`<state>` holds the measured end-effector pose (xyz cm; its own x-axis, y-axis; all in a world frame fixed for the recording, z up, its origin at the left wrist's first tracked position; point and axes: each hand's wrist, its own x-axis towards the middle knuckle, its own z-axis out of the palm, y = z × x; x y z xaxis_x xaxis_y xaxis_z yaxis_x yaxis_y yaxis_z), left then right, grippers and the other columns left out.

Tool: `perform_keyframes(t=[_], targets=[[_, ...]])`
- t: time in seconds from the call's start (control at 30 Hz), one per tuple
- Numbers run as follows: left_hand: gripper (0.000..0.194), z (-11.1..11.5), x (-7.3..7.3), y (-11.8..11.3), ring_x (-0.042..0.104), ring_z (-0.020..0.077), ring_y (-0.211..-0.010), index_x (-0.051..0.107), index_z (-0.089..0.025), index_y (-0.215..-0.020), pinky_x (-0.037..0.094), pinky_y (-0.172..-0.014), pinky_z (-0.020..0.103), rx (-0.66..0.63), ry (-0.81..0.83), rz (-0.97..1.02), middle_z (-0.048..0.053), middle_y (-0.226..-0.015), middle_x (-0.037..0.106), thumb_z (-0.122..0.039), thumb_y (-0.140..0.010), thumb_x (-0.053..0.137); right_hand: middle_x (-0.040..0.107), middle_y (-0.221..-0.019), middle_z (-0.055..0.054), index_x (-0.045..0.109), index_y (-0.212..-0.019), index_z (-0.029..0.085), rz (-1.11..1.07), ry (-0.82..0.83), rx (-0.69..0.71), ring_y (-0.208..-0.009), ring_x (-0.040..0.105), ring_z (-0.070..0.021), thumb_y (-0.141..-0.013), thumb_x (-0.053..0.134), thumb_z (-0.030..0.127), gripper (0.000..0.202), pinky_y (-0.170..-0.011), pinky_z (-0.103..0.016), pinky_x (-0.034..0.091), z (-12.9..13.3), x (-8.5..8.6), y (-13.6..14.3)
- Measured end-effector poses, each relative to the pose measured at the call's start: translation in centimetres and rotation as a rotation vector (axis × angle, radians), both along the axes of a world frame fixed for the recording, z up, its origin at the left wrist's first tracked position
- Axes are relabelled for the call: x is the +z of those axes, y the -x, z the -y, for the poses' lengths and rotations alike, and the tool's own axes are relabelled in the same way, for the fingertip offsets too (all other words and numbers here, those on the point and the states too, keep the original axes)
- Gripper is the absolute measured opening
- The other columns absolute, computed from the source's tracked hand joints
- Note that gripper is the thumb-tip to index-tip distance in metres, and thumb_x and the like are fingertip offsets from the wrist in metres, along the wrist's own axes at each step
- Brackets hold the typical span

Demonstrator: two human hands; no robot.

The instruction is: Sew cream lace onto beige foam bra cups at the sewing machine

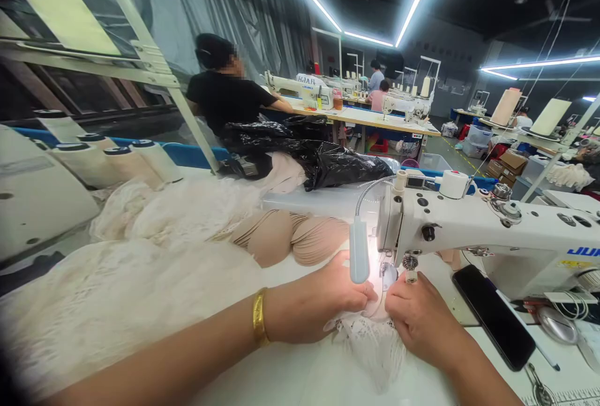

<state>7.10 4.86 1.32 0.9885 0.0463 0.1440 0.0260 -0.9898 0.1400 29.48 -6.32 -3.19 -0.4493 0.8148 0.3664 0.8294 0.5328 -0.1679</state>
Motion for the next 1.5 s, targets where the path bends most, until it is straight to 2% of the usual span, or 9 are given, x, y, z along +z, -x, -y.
perform_keyframes(t=[0.2, 0.4, 0.63, 0.87, 1.07, 1.2, 1.27, 1.33, 1.5], targets=[[0.032, -0.3, 0.0, -0.1, 0.061, 0.0253, -0.081, 0.063, -0.021, -0.087, 0.041, -0.097, 0.047, 0.046, -0.039, -0.01, 0.003, -0.078, 0.067, -0.002, -0.06, 0.063, 0.059, -0.075, 0.0, 0.055, -0.081, 0.024, -0.02, 0.016, -0.047, -0.074, 0.052, -0.0201, -0.089, 0.041, 0.002, 0.027, -0.067, -0.032, 0.039, -0.3, -0.5, -0.6], [0.031, -1.1, -0.3, -0.2, 0.062, 0.0252, -0.082, 0.066, -0.022, -0.092, 0.042, -0.096, 0.046, 0.08, -0.036, 0.048, 0.004, -0.081, 0.069, -0.006, -0.065, 0.064, 0.066, -0.084, -0.004, 0.058, -0.107, 0.024, -0.002, -0.013, -0.244, -0.069, 0.053, -0.0227, -0.091, 0.04, 0.007, 0.029, -0.061, -0.034, 0.044, -0.2, -1.1, -1.0], [0.011, -1.7, -0.2, -0.9, 0.061, 0.0227, -0.076, 0.063, -0.022, -0.081, 0.045, -0.088, 0.041, 0.053, -0.002, 0.106, 0.004, -0.077, 0.069, -0.013, -0.076, 0.059, 0.072, -0.107, -0.01, 0.063, -0.108, 0.022, -0.184, -0.093, -0.295, -0.103, 0.066, -0.0294, -0.096, 0.042, 0.013, 0.026, -0.087, -0.045, 0.056, -1.0, -0.8, -0.8], [0.024, -1.5, -0.4, -0.6, 0.061, 0.0242, -0.08, 0.064, -0.022, -0.084, 0.044, -0.092, 0.043, 0.055, -0.035, 0.084, 0.003, -0.075, 0.067, -0.006, -0.066, 0.062, 0.073, -0.102, -0.009, 0.063, -0.113, 0.021, -0.192, -0.087, -0.279, -0.095, 0.069, -0.0266, -0.098, 0.041, 0.014, 0.027, -0.079, -0.04, 0.057, -0.7, -0.8, -0.8], [0.014, -1.6, -0.7, 0.1, 0.06, 0.024, -0.084, 0.062, -0.021, -0.081, 0.043, -0.09, 0.041, 0.079, -0.021, 0.024, 0.003, -0.083, 0.066, -0.012, -0.07, 0.064, 0.066, -0.074, -0.001, 0.06, -0.108, 0.024, -0.097, -0.101, -0.23, -0.068, 0.059, -0.0227, -0.098, 0.04, 0.012, 0.026, -0.065, -0.035, 0.047, 0.1, -0.4, -0.5], [0.011, -0.3, -0.6, -0.1, 0.058, 0.0277, -0.088, 0.063, -0.02, -0.084, 0.04, -0.084, 0.043, 0.263, -0.024, 0.008, 0.008, -0.092, 0.064, -0.019, -0.074, 0.063, 0.071, -0.106, -0.005, 0.054, -0.124, 0.026, -0.146, -0.02, -0.054, -0.094, 0.064, -0.0239, -0.102, 0.048, 0.021, 0.024, -0.079, -0.036, 0.048, 0.5, 0.4, 0.6], [0.013, 0.7, -0.3, -0.4, 0.057, 0.0285, -0.084, 0.063, -0.018, -0.088, 0.039, -0.081, 0.046, 0.364, -0.028, -0.042, 0.01, -0.091, 0.063, -0.022, -0.075, 0.062, 0.069, -0.112, -0.006, 0.054, -0.122, 0.026, -0.129, 0.048, -0.015, -0.101, 0.062, -0.0252, -0.1, 0.057, 0.028, 0.022, -0.081, -0.036, 0.048, 0.3, 0.4, 1.1], [0.016, 1.6, 0.2, -0.6, 0.055, 0.0281, -0.08, 0.063, -0.017, -0.089, 0.038, -0.079, 0.046, 0.406, -0.025, -0.104, 0.011, -0.088, 0.061, -0.026, -0.076, 0.061, 0.069, -0.101, -0.005, 0.057, -0.113, 0.025, -0.083, 0.052, -0.041, -0.093, 0.062, -0.0241, -0.101, 0.055, 0.025, 0.013, -0.077, -0.034, 0.048, -0.1, 0.0, 1.0], [0.025, 2.1, 1.4, 0.1, 0.054, 0.0297, -0.088, 0.061, -0.017, -0.095, 0.039, -0.082, 0.045, 0.334, 0.061, -0.194, 0.011, -0.095, 0.059, -0.03, -0.074, 0.067, 0.062, -0.082, -0.004, 0.06, -0.095, 0.024, 0.019, -0.077, -0.183, -0.074, 0.053, -0.022, -0.101, 0.041, 0.014, 0.022, -0.068, -0.032, 0.042, -0.8, -1.0, -0.6]])
